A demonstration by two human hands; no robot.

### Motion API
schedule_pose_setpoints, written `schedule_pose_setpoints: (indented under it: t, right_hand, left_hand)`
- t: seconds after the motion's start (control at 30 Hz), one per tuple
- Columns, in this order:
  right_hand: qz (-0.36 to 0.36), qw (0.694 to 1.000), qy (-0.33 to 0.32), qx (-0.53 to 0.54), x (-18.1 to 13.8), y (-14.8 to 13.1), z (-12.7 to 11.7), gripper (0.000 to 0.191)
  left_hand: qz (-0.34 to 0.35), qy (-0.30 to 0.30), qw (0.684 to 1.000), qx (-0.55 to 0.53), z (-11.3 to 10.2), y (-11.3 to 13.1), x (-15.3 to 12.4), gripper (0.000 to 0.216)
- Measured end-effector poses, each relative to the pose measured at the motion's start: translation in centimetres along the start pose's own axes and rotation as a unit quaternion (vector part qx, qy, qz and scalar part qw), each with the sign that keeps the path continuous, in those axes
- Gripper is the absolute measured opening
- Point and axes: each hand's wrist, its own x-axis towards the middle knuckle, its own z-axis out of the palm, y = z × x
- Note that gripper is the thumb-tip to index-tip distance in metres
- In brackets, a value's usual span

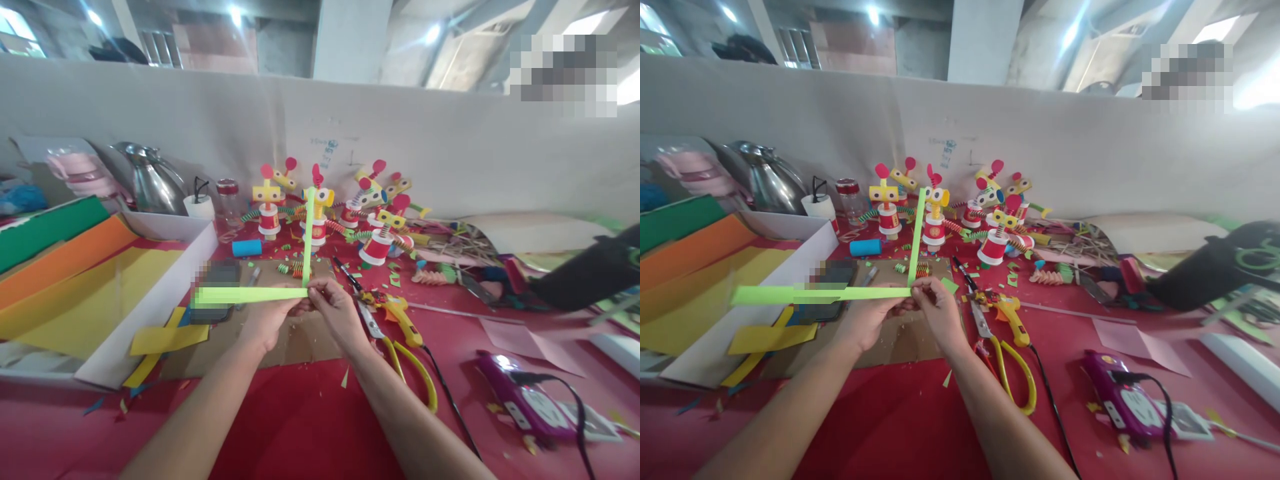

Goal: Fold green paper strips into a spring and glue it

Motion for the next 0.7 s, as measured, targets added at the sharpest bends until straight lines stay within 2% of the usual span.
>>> schedule_pose_setpoints:
  t: [0.27,0.43,0.57,0.7]
  right_hand:
    - [-0.008,1.0,0.006,0.001,0.1,0.2,-0.4,0.013]
    - [-0.02,1.0,0.01,-0.016,0.0,-0.1,-0.4,0.012]
    - [-0.036,0.998,0.023,-0.037,-0.2,-0.3,-0.3,0.01]
    - [-0.025,0.999,0.031,-0.005,-0.3,-0.9,-0.3,0.014]
  left_hand:
    - [0.017,-0.026,0.999,0.009,-0.3,-0.6,0.1,0.018]
    - [0.035,-0.075,0.996,0.034,-0.6,-0.8,0.0,0.019]
    - [0.026,-0.048,0.998,0.029,-0.4,-0.5,-0.1,0.018]
    - [0.011,-0.024,0.999,0.022,-0.3,0.0,-0.1,0.017]
